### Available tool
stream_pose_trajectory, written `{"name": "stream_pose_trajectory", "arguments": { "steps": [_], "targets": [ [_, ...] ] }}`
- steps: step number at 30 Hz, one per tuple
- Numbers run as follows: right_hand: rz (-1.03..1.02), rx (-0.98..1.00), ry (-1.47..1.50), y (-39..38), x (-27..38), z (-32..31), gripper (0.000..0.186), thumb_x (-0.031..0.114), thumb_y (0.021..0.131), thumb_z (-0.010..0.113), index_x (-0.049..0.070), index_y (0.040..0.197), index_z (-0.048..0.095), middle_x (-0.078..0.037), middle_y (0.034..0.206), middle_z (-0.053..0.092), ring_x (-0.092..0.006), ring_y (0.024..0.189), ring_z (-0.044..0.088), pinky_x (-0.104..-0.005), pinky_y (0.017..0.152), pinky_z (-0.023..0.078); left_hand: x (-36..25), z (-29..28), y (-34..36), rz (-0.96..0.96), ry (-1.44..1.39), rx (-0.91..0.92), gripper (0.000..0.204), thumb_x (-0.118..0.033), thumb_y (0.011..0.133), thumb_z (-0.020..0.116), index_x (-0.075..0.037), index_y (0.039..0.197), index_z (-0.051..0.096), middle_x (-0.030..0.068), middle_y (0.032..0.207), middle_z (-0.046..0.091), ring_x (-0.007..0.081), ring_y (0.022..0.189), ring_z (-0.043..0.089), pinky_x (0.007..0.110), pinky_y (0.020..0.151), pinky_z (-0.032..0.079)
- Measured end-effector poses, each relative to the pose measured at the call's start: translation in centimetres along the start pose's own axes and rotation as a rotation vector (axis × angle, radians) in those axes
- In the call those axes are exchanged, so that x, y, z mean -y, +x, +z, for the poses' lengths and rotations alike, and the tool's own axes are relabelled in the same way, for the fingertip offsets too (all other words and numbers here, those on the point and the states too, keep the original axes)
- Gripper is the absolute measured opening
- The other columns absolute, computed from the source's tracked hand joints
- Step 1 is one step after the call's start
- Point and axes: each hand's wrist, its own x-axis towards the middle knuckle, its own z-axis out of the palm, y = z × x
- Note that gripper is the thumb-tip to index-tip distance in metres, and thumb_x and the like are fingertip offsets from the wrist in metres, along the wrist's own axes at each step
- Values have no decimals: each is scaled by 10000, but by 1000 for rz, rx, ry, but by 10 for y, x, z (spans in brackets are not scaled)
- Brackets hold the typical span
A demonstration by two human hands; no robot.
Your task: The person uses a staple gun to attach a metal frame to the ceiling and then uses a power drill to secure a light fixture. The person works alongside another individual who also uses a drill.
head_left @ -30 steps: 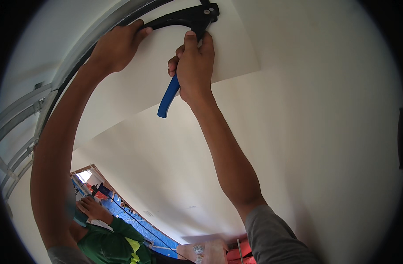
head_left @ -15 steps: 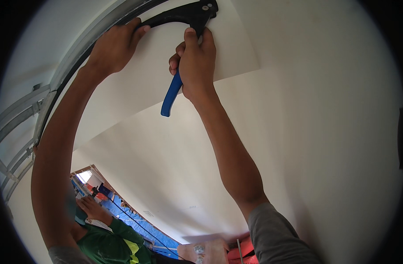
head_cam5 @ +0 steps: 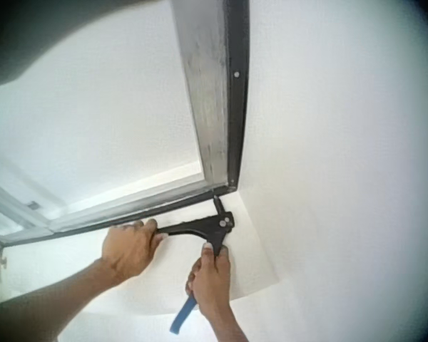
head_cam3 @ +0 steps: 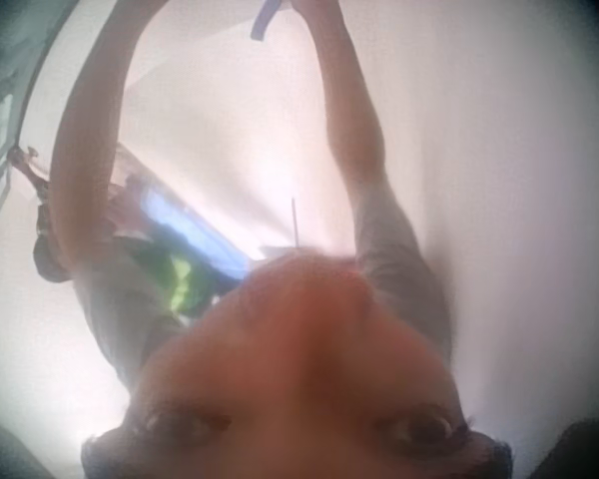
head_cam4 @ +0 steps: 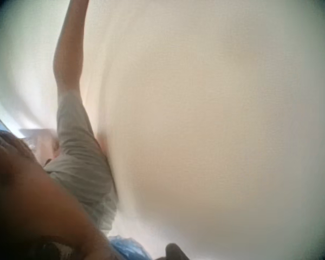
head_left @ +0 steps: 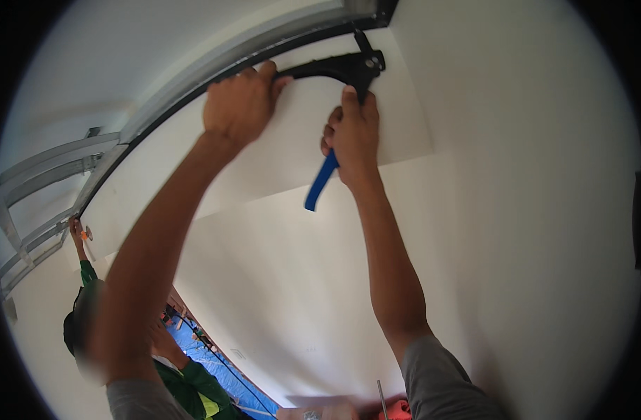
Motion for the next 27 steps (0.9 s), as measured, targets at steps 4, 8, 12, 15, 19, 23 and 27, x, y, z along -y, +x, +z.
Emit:
{"name": "stream_pose_trajectory", "arguments": {
  "steps": [4,8,12,15,19,23,27],
  "targets": [
    [-22,-45,-202,5,11,-8,355,352,1110,413,-1,1066,432,-27,608,456,-134,414,490,-296,380,437,-14,-8,-1,-53,-137,64,424,-457,1059,504,-48,1090,613,191,862,724,375,754,725,479,662,569],
    [33,-46,-193,9,20,-7,390,373,1110,418,-11,1057,451,-37,598,465,-151,406,500,-309,373,439,-13,-19,7,-60,-264,209,554,-540,1047,492,-4,1079,627,199,764,712,391,743,721,476,680,572],
    [22,-91,-167,9,19,2,405,380,1107,426,-23,1081,462,-55,601,471,-164,390,490,-312,367,435,-8,-25,15,-55,-248,337,840,-747,924,547,28,1243,614,218,828,729,367,818,748,444,758,594],
    [0,-111,-89,8,12,10,402,371,1111,417,-30,1115,437,-68,648,484,-169,410,503,-308,377,436,-5,-36,14,53,-197,327,1059,-884,797,564,25,1341,569,249,969,729,382,954,742,451,842,591],
    [-22,-112,139,15,-2,32,452,410,1112,413,-39,1158,399,-85,745,507,-165,521,555,-292,473,483,6,-55,8,56,-250,501,1293,-865,690,681,12,1561,300,291,1456,483,428,1353,516,493,1106,470],
    [-43,-146,298,21,-7,46,570,500,1098,405,-49,1241,346,-178,949,614,-228,836,679,-341,785,585,8,-71,7,172,-5,572,1455,-603,503,906,40,1585,179,305,1432,461,436,1340,499,483,1066,498],
    [-38,-86,479,20,-8,50,554,442,1059,534,-26,1299,358,-211,1162,573,-251,1039,656,-329,925,566,2,-82,11,178,-3,590,1304,-426,513,870,69,1543,242,298,1291,564,439,1147,616,438,941,561]
  ]
}}
